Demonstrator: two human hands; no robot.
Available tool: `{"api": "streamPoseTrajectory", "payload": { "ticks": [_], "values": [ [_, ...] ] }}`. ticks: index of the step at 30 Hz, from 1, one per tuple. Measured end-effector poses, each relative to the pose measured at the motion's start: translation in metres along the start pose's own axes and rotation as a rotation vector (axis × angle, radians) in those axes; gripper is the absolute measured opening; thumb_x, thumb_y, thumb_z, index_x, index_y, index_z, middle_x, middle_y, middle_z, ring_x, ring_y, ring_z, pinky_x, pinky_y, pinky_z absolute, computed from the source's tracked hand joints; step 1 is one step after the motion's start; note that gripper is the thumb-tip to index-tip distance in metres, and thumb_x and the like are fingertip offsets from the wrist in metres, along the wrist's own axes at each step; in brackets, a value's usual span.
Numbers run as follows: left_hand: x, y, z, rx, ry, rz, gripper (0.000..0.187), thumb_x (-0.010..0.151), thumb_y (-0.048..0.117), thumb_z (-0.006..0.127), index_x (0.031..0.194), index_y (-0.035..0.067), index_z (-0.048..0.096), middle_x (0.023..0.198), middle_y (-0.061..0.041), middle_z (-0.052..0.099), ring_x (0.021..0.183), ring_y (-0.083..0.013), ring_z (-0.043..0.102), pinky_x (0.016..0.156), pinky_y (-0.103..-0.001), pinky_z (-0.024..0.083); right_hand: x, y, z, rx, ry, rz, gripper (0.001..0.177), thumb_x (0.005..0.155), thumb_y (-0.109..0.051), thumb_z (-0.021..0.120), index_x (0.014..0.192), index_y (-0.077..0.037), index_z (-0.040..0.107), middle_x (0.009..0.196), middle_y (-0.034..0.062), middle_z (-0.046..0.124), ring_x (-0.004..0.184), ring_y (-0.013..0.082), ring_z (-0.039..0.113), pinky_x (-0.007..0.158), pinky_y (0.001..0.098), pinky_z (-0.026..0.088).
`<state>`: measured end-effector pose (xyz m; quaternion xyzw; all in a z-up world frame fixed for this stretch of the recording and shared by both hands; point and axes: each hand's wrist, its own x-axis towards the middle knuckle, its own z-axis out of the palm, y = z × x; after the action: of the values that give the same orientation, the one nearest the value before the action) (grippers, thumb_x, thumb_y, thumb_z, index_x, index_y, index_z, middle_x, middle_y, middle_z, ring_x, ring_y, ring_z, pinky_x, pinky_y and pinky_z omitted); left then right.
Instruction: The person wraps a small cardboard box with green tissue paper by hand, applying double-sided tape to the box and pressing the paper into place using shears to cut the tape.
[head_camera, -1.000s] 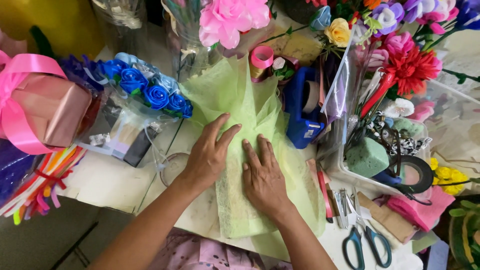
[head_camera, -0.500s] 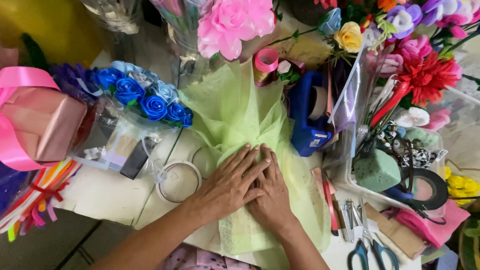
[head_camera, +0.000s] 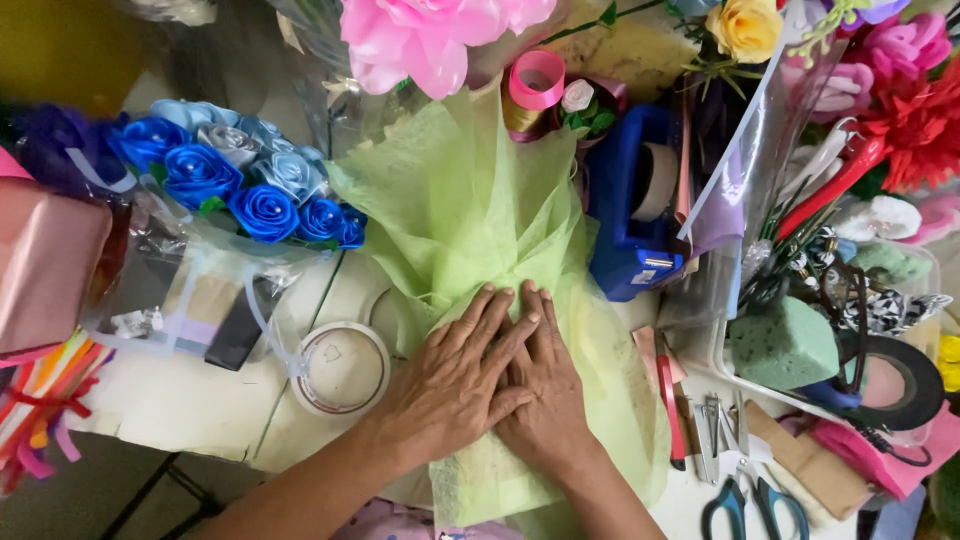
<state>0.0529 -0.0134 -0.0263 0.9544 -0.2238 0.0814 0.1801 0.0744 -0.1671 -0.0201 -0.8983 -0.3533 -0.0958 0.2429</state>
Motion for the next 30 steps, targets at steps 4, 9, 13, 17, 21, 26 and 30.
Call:
{"api": "streamPoseTrajectory", "payload": {
  "ticks": [4,9,13,17,21,26,30],
  "values": [
    [0.001,0.003,-0.008,0.047,0.009,-0.004,0.079,0.104,0.064,0.036,0.166,0.017,0.019,0.172,-0.015,0.018,0.158,-0.0317,0.017,0.114,-0.045,0.033,-0.004,0.002,-0.003,-0.007,-0.032,0.038,0.058,0.108,-0.029,0.039,0.16,-0.005,0.028,0.167,0.0224,0.026,0.159,0.0423,0.019,0.129,0.0518,0.026],
    [-0.001,0.003,-0.007,0.117,-0.034,-0.003,0.094,0.098,0.079,0.027,0.167,0.018,0.008,0.173,-0.017,0.009,0.159,-0.0321,0.011,0.114,-0.047,0.034,-0.007,0.015,-0.019,0.249,-0.059,0.109,0.056,0.1,-0.009,0.061,0.152,-0.003,0.042,0.167,0.0246,0.025,0.157,0.043,0.023,0.119,0.0526,0.042],
    [-0.005,0.002,-0.005,0.15,0.018,0.0,0.101,0.094,0.082,0.034,0.166,0.015,0.014,0.173,-0.016,0.012,0.16,-0.0314,0.013,0.117,-0.046,0.032,-0.012,0.018,-0.046,0.403,0.103,0.241,0.039,0.104,-0.015,0.05,0.141,-0.002,0.056,0.158,0.0213,0.044,0.149,0.037,0.042,0.12,0.0492,0.039],
    [-0.006,0.003,0.0,0.184,0.04,-0.001,0.096,0.093,0.079,0.041,0.162,0.013,0.029,0.172,-0.018,0.016,0.159,-0.032,0.014,0.122,-0.045,0.024,-0.03,0.029,-0.051,0.419,0.266,0.324,0.034,0.108,-0.022,0.049,0.138,-0.012,0.061,0.148,0.0142,0.06,0.14,0.0253,0.056,0.127,0.0569,0.017],
    [-0.004,0.003,0.002,0.192,0.036,-0.005,0.097,0.093,0.078,0.042,0.162,0.011,0.027,0.172,-0.018,0.014,0.159,-0.0324,0.012,0.125,-0.045,0.018,-0.033,0.011,-0.05,0.423,0.189,0.348,0.037,0.106,-0.023,0.048,0.138,-0.008,0.061,0.146,0.0179,0.061,0.14,0.0312,0.058,0.114,0.0437,0.048],
    [-0.004,0.006,0.001,0.182,0.042,-0.019,0.098,0.09,0.076,0.049,0.161,0.011,0.031,0.171,-0.019,0.017,0.159,-0.0325,0.013,0.127,-0.044,0.016,-0.045,0.007,-0.041,0.376,0.177,0.279,0.037,0.106,-0.016,0.049,0.141,-0.006,0.056,0.151,0.0237,0.053,0.144,0.0368,0.053,0.118,0.0484,0.045],
    [-0.002,0.007,0.003,0.185,0.011,-0.031,0.097,0.091,0.075,0.048,0.161,0.011,0.029,0.172,-0.018,0.014,0.159,-0.032,0.012,0.126,-0.045,0.016,-0.056,0.012,-0.034,0.227,0.241,0.146,0.037,0.108,-0.006,0.05,0.145,-0.008,0.051,0.151,0.026,0.052,0.143,0.0382,0.054,0.117,0.0471,0.048]
  ]
}}
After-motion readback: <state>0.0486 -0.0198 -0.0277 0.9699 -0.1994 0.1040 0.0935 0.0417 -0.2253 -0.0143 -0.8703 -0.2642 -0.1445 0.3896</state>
